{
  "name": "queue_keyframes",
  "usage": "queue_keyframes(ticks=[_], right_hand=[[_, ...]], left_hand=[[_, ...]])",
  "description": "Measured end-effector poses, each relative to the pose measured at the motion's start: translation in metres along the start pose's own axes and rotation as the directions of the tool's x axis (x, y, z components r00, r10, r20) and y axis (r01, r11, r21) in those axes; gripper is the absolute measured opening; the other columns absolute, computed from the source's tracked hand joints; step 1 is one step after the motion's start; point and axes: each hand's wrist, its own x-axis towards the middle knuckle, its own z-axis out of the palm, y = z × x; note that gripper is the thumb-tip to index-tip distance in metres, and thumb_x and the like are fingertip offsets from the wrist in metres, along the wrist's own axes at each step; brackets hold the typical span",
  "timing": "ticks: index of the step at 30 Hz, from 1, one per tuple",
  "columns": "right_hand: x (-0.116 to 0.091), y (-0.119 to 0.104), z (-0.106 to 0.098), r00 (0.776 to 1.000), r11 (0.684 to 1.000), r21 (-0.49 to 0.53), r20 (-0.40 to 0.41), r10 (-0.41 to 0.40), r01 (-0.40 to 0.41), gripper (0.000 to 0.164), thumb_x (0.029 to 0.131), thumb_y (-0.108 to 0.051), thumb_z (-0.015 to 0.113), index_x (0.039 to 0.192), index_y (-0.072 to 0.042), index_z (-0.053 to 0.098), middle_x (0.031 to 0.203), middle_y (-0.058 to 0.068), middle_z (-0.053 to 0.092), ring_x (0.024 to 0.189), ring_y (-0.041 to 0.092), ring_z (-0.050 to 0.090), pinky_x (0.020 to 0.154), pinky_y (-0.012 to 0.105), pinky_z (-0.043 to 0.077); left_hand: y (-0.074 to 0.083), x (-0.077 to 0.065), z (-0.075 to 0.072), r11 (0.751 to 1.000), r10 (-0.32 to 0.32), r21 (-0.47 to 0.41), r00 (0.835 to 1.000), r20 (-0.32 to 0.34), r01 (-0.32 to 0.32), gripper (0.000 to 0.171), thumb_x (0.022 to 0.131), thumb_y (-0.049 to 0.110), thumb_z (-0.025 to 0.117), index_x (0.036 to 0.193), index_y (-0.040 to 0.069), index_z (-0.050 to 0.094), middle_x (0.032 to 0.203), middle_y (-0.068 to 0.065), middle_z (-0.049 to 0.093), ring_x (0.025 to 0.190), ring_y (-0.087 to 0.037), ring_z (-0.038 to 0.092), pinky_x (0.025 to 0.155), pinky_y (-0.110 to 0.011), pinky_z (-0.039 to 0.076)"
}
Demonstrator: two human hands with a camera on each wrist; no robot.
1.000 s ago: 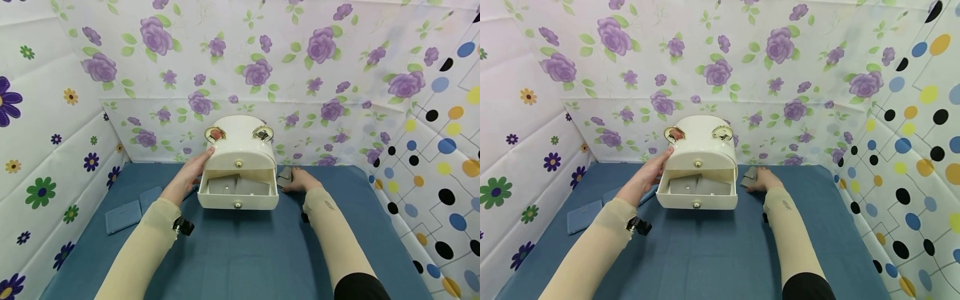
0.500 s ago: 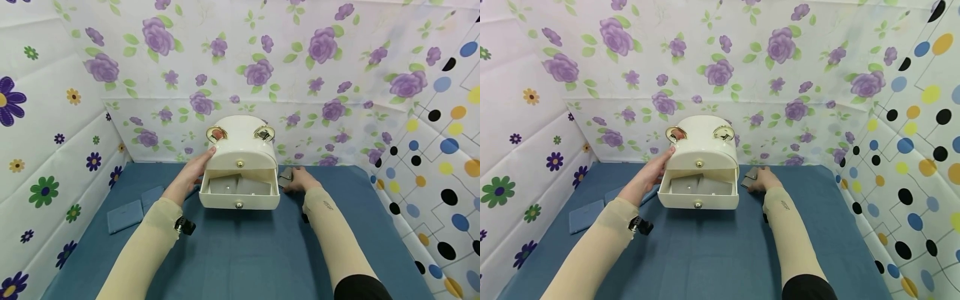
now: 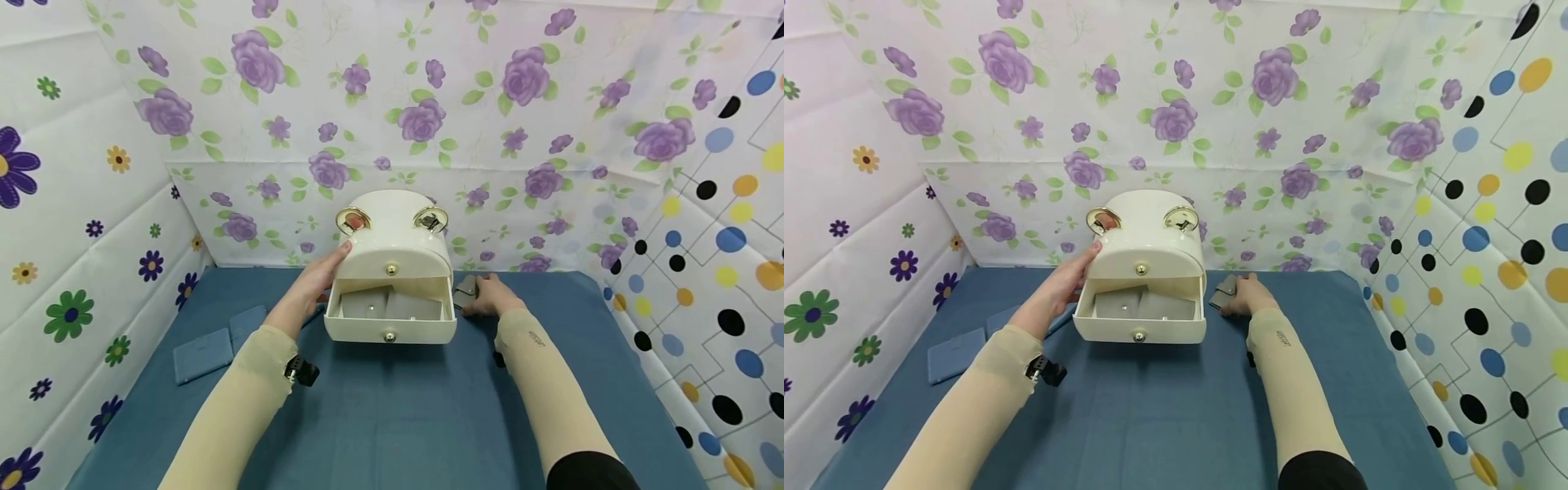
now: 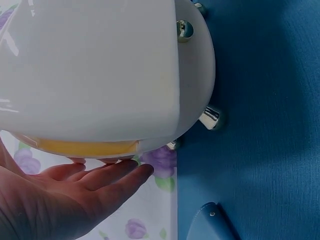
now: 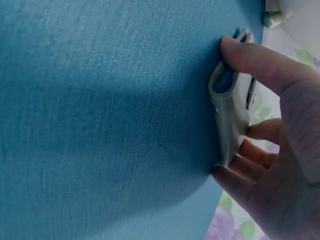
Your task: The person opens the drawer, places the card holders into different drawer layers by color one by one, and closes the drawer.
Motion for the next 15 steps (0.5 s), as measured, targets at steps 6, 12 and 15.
queue_keyframes(ticks=[6, 12, 15], right_hand=[[0.0002, -0.0032, -0.0016, 1.000, 1.000, -0.002, -0.007, 0.001, -0.001, 0.108, 0.089, -0.047, 0.086, 0.168, -0.001, 0.028, 0.156, 0.031, 0.035, 0.129, 0.045, 0.051, 0.107, 0.064, 0.046], [0.0034, -0.0002, 0.0016, 1.000, 1.000, -0.002, 0.003, -0.014, 0.014, 0.112, 0.089, -0.049, 0.085, 0.169, -0.001, 0.023, 0.159, 0.033, 0.032, 0.131, 0.048, 0.050, 0.108, 0.065, 0.045], [0.0036, 0.0014, 0.0030, 1.000, 1.000, -0.002, -0.008, -0.022, 0.022, 0.111, 0.089, -0.050, 0.085, 0.169, -0.002, 0.024, 0.158, 0.033, 0.033, 0.132, 0.048, 0.050, 0.108, 0.065, 0.045]], left_hand=[[0.0010, 0.0004, -0.0019, 1.000, 0.003, -0.011, 1.000, 0.001, -0.003, 0.109, 0.088, 0.088, 0.060, 0.165, 0.014, 0.041, 0.157, -0.018, 0.050, 0.143, -0.039, 0.053, 0.111, -0.063, 0.045], [-0.0003, 0.0007, -0.0022, 1.000, -0.002, -0.020, 1.000, 0.005, 0.002, 0.107, 0.089, 0.086, 0.060, 0.167, 0.017, 0.038, 0.157, -0.018, 0.050, 0.143, -0.039, 0.053, 0.112, -0.062, 0.044], [0.0001, 0.0011, -0.0024, 1.000, 0.002, -0.022, 1.000, 0.009, -0.002, 0.109, 0.088, 0.087, 0.061, 0.169, 0.018, 0.036, 0.159, -0.017, 0.049, 0.144, -0.039, 0.051, 0.113, -0.063, 0.042]])
